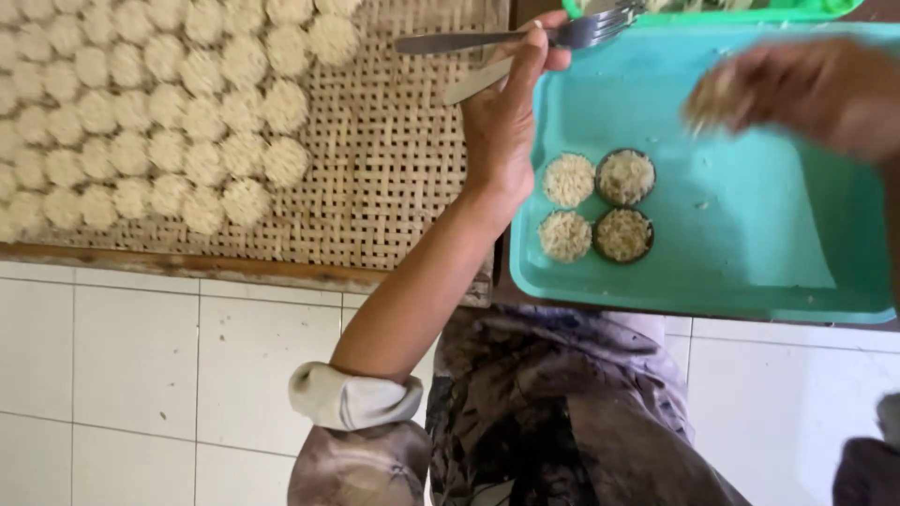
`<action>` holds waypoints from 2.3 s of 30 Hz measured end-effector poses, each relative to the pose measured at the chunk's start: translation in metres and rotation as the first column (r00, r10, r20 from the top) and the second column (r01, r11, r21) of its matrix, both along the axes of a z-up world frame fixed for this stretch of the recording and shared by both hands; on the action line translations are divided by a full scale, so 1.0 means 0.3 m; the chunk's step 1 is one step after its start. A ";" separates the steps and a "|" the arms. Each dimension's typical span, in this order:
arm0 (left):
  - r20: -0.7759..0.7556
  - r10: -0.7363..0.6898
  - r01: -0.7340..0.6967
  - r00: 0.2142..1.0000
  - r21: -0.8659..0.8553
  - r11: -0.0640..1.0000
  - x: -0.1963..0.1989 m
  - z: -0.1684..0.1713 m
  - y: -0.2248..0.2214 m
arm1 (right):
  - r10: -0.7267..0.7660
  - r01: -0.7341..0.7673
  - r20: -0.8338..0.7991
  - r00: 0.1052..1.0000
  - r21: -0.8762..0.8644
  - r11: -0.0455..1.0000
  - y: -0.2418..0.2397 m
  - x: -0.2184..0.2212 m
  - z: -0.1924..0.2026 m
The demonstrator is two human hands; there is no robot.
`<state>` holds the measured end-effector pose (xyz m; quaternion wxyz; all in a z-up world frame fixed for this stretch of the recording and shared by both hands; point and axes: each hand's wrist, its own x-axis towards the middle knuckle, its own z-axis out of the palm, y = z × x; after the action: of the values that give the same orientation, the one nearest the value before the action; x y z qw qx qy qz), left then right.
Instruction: Molding food material into circular patties using forks and ring molds
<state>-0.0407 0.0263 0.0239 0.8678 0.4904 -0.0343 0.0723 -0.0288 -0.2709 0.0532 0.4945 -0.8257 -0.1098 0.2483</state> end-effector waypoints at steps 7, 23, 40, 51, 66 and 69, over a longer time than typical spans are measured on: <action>0.008 -0.069 0.070 0.998 -0.071 0.995 -0.072 -0.043 0.024 | 0.405 -0.354 0.057 0.912 -0.387 0.851 0.123 -0.246 -0.072; -0.023 -0.167 0.166 0.986 -0.047 0.985 -0.183 0.014 0.051 | 0.354 -0.116 0.389 0.851 -0.518 0.847 0.224 -0.333 -0.015; 0.038 -0.206 0.203 0.978 0.074 0.976 -0.213 0.019 0.057 | 0.129 0.045 0.470 0.873 -0.342 0.939 0.245 -0.404 -0.015; 0.010 -0.188 0.165 0.982 0.436 0.885 -0.202 -0.011 0.043 | 0.265 -0.015 0.590 0.763 -0.393 0.920 0.232 -0.400 -0.105; 0.403 -0.377 -0.129 0.834 0.807 0.577 -0.246 0.067 -0.043 | -0.127 0.059 0.708 0.694 0.120 0.991 0.304 -0.352 0.183; 0.241 -0.340 0.058 0.909 0.735 0.675 -0.237 0.033 -0.001 | -0.247 0.117 0.646 0.723 0.239 0.964 0.244 -0.385 0.178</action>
<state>-0.1118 0.0260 0.0337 0.5901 0.7591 -0.2711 0.0446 -0.1442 -0.1977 0.1065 0.5168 -0.8177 -0.2202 -0.1259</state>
